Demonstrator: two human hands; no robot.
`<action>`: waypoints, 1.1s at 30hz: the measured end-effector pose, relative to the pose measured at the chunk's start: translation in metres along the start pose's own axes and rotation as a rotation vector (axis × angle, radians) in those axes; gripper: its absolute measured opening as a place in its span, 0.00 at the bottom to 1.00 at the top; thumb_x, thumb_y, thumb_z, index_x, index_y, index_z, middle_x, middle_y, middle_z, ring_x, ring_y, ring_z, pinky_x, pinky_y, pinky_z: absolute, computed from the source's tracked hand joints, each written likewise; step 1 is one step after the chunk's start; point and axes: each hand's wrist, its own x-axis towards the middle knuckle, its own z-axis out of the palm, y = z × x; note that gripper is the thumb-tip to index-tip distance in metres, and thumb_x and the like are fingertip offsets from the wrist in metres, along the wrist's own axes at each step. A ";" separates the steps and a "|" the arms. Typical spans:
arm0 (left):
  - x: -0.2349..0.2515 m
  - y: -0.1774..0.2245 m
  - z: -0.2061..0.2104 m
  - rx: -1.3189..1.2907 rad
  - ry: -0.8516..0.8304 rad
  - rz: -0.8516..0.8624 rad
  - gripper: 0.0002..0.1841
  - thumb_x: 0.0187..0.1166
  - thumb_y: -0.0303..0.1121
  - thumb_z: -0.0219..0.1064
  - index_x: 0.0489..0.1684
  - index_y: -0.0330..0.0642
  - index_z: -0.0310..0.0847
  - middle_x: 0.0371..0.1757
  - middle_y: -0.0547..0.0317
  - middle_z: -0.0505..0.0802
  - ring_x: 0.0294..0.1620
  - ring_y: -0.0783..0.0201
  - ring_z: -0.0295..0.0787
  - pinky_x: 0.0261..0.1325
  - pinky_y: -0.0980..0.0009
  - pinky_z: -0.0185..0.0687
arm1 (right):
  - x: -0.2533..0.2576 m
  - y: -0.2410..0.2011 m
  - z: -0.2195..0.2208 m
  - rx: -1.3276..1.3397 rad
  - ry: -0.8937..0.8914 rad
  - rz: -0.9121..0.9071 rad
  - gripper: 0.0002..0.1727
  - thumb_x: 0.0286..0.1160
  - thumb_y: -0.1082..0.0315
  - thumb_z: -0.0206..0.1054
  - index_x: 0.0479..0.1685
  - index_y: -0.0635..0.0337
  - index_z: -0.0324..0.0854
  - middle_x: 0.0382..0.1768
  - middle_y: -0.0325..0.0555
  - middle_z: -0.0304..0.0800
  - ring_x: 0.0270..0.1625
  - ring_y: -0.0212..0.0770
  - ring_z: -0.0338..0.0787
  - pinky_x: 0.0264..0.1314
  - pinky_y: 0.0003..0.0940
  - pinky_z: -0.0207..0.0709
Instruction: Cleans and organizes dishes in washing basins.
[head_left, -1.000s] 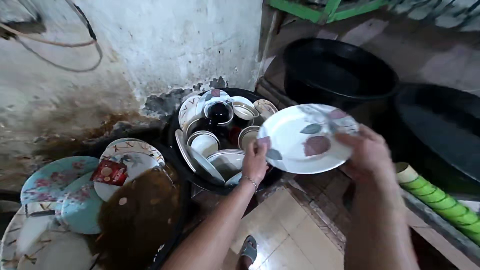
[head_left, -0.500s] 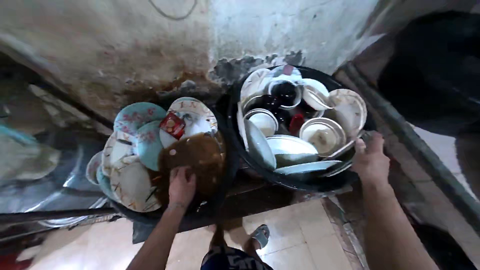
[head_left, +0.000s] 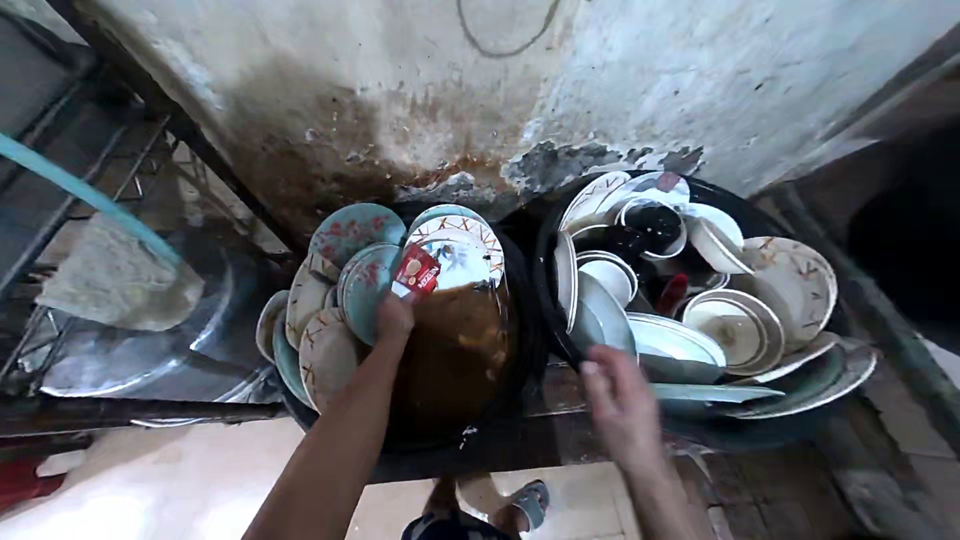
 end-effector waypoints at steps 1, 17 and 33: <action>-0.006 -0.012 -0.001 -0.018 -0.007 0.016 0.34 0.88 0.53 0.62 0.74 0.26 0.74 0.64 0.26 0.88 0.68 0.31 0.85 0.72 0.34 0.77 | 0.004 -0.004 0.029 0.042 -0.085 0.015 0.24 0.88 0.56 0.59 0.73 0.64 0.78 0.64 0.58 0.86 0.60 0.49 0.91 0.65 0.50 0.87; -0.066 -0.054 -0.051 0.060 -0.244 -0.129 0.33 0.86 0.49 0.65 0.81 0.32 0.68 0.63 0.28 0.88 0.60 0.35 0.90 0.64 0.37 0.84 | 0.057 -0.057 0.247 -0.365 -0.636 -0.200 0.38 0.90 0.35 0.44 0.97 0.34 0.49 0.91 0.56 0.59 0.92 0.61 0.58 0.89 0.74 0.45; -0.046 -0.035 -0.132 -0.229 -0.256 -0.021 0.31 0.77 0.39 0.76 0.78 0.35 0.74 0.64 0.33 0.88 0.65 0.39 0.87 0.69 0.37 0.80 | 0.078 -0.095 0.178 0.677 -0.316 0.672 0.40 0.74 0.59 0.76 0.85 0.55 0.63 0.69 0.62 0.82 0.65 0.58 0.86 0.63 0.59 0.83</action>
